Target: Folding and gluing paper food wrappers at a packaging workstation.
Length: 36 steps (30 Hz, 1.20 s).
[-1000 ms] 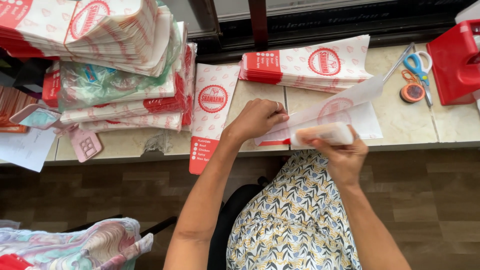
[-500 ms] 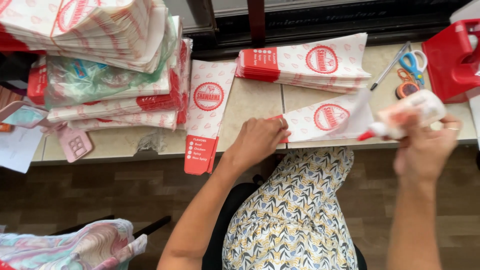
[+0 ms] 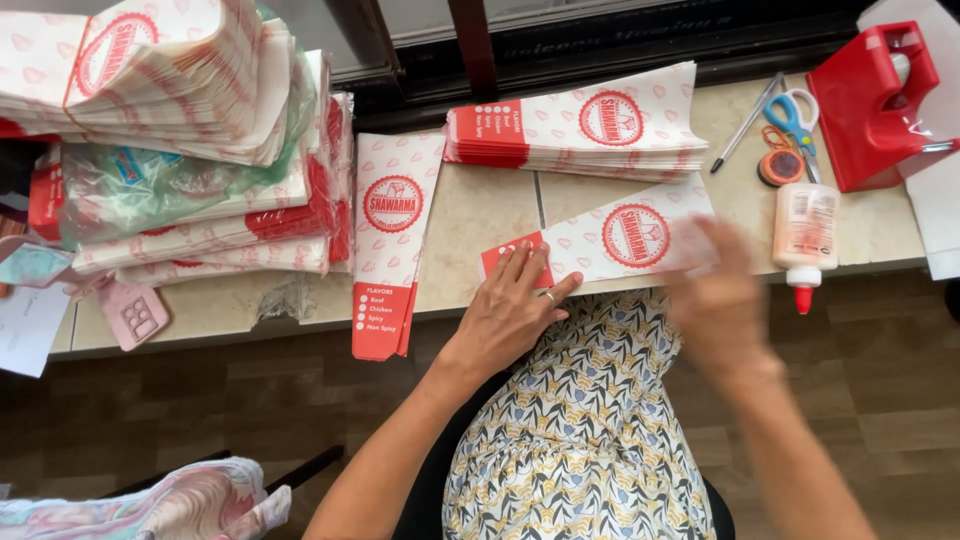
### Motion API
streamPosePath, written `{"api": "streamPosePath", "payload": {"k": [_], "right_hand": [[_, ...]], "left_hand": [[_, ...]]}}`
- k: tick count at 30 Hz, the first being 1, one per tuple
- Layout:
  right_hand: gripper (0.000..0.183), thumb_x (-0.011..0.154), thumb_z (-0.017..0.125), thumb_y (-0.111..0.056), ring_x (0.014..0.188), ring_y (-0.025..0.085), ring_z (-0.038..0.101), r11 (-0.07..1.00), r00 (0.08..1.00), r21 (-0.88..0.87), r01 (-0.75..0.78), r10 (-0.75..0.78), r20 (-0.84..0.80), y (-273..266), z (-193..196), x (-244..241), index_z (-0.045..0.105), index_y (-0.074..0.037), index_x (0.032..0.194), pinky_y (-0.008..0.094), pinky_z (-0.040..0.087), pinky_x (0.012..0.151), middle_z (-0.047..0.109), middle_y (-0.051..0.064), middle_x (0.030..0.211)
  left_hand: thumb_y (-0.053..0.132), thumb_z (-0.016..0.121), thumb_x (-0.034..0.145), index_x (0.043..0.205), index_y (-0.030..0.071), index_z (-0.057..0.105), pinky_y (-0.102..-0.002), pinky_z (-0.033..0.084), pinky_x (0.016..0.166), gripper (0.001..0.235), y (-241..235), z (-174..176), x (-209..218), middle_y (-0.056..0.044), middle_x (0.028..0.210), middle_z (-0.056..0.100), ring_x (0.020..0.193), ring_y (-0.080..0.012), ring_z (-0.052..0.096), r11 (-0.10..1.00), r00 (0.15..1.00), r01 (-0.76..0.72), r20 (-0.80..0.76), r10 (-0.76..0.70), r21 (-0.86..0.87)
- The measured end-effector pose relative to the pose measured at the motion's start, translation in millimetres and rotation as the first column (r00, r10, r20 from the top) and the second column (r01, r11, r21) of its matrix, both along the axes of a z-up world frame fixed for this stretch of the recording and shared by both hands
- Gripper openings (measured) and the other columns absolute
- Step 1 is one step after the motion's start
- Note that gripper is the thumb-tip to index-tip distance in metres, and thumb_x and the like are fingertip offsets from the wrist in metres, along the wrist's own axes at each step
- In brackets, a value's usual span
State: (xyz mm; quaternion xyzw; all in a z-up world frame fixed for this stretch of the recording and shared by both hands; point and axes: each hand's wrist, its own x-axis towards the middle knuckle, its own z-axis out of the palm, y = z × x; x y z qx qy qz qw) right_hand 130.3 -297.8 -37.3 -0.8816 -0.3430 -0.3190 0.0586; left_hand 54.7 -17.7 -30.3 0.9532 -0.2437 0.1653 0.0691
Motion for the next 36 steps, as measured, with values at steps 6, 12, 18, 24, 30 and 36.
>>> {"api": "streamPosePath", "payload": {"k": [6,12,18,24,30,36], "right_hand": [[0.095,0.102,0.049,-0.066,0.159,0.033,0.008,0.98,0.956,-0.149,-0.133,0.087,-0.282,26,-3,-34,0.024,0.001,0.165,0.056,0.003,0.129,0.016,0.018,0.172],[0.083,0.103,0.046,-0.075,0.167,0.032,0.005,0.852,0.938,-0.402,0.334,-0.344,0.05,-44,-14,-16,0.062,-0.018,0.162,0.055,-0.005,0.137,0.036,0.0,0.179],[0.085,0.098,0.045,-0.079,0.167,0.033,0.012,0.803,0.92,-0.457,0.383,-0.376,0.111,-43,-12,-19,0.057,-0.022,0.16,0.056,-0.002,0.138,0.047,-0.004,0.173],[0.08,0.1,0.062,-0.057,0.167,0.04,0.022,0.971,0.974,-0.192,0.145,-0.175,-0.147,-46,-14,-13,0.067,0.002,0.154,0.06,0.004,0.135,0.06,0.017,0.166],[0.012,0.112,0.073,-0.021,0.135,0.036,0.056,0.985,0.973,-0.036,0.167,-0.171,-0.152,-53,6,25,0.076,-0.013,0.104,0.054,0.034,0.118,0.076,0.005,0.13],[0.024,0.104,0.077,0.003,0.121,0.04,0.058,0.962,0.971,0.249,-0.11,0.157,-0.178,24,31,86,0.073,0.008,0.128,0.05,0.047,0.108,0.063,0.025,0.13]], "left_hand": [[0.028,0.073,0.097,0.146,0.022,0.056,-0.052,0.053,0.106,0.053,3,-5,-1,-0.025,0.139,0.056,0.13,-0.048,0.058,1.0,1.0,0.001,0.025,0.0,-0.016],[-0.006,0.061,0.088,0.155,0.018,0.042,-0.052,0.029,0.122,0.074,27,-9,-11,-0.02,0.16,0.038,0.15,-0.0346,0.033,0.999,0.994,0.031,-0.1,-0.035,-0.04],[0.03,0.049,0.102,0.16,-0.002,0.015,-0.052,0.004,0.13,0.074,21,-5,-49,-0.022,0.169,0.009,0.157,-0.0358,0.003,0.872,0.888,-0.386,-0.134,0.439,0.3],[0.031,0.081,0.089,0.158,0.0,0.031,-0.051,0.03,0.125,0.09,-32,-10,-22,-0.023,0.156,0.043,0.148,-0.0398,0.039,0.957,0.957,-0.289,0.005,0.289,0.011],[0.003,0.076,0.09,0.13,-0.002,0.062,-0.032,0.051,0.065,0.043,-23,11,-24,-0.011,0.094,0.072,0.081,-0.021,0.065,0.961,0.979,-0.157,0.094,0.182,-0.228],[0.018,0.067,0.097,0.102,0.015,0.062,-0.032,0.053,0.069,0.008,52,42,-49,-0.003,0.084,0.073,0.073,-0.0169,0.07,0.366,0.817,-0.562,-0.425,0.39,-0.742]]}}
